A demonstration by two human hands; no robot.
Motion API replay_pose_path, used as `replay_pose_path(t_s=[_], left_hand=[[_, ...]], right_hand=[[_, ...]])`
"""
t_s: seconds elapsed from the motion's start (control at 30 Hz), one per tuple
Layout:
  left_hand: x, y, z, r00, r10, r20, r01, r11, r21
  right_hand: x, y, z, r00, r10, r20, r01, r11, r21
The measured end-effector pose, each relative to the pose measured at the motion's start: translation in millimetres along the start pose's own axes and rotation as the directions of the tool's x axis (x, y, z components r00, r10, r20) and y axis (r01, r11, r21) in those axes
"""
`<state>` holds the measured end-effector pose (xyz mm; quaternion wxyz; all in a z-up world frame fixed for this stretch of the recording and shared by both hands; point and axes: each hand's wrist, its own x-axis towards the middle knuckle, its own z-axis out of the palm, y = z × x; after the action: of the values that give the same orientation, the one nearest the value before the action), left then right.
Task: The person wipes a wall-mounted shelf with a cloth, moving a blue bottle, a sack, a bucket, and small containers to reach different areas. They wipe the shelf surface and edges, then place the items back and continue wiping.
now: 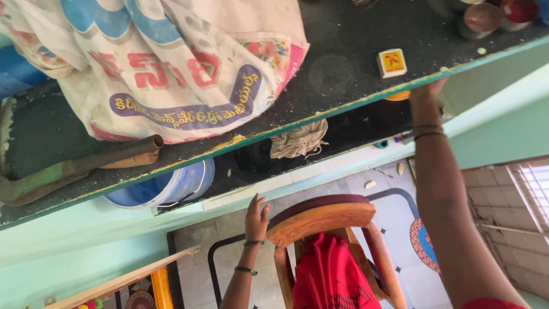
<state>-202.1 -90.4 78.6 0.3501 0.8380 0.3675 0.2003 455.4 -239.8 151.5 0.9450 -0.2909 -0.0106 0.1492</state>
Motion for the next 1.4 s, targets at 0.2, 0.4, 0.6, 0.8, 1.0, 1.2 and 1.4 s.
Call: replay_pose_path(t_s=[0.2, 0.4, 0.6, 0.8, 1.0, 1.2, 1.4], left_hand=[[33.5, 51.4, 4.7, 0.991, 0.126, -0.044, -0.129, 0.988, -0.090], [82.1, 125.4, 20.4, 0.957, 0.275, -0.096, -0.289, 0.938, -0.193], [128.6, 179.3, 34.1, 0.960, 0.201, -0.193, -0.255, 0.911, -0.324], [180.3, 198.2, 47.1, 0.985, 0.134, -0.112, -0.162, 0.940, -0.299], [208.7, 203.2, 86.2, 0.969, 0.066, -0.238, -0.114, 0.975, -0.192], [220.0, 196.5, 96.3, 0.982, -0.090, -0.166, 0.056, 0.978, -0.201], [212.6, 237.7, 78.6, 0.937, -0.056, -0.345, -0.019, 0.978, -0.209]], right_hand=[[-87.2, 32.9, -1.7, 0.965, 0.014, -0.261, -0.126, 0.901, -0.416], [-213.2, 63.4, 11.8, 0.964, 0.216, -0.154, -0.263, 0.860, -0.438], [-269.6, 56.2, 39.8, 0.964, 0.247, -0.095, -0.236, 0.642, -0.730], [-260.0, 25.3, 84.8, 0.899, -0.190, 0.394, 0.413, 0.066, -0.909], [-234.5, 33.1, 145.8, 0.982, 0.095, 0.166, 0.126, 0.329, -0.936], [-237.9, 10.0, 124.7, 0.975, -0.049, 0.215, 0.212, 0.473, -0.855], [-238.5, -81.4, 74.7, 0.992, -0.112, 0.060, 0.113, 0.555, -0.824]])
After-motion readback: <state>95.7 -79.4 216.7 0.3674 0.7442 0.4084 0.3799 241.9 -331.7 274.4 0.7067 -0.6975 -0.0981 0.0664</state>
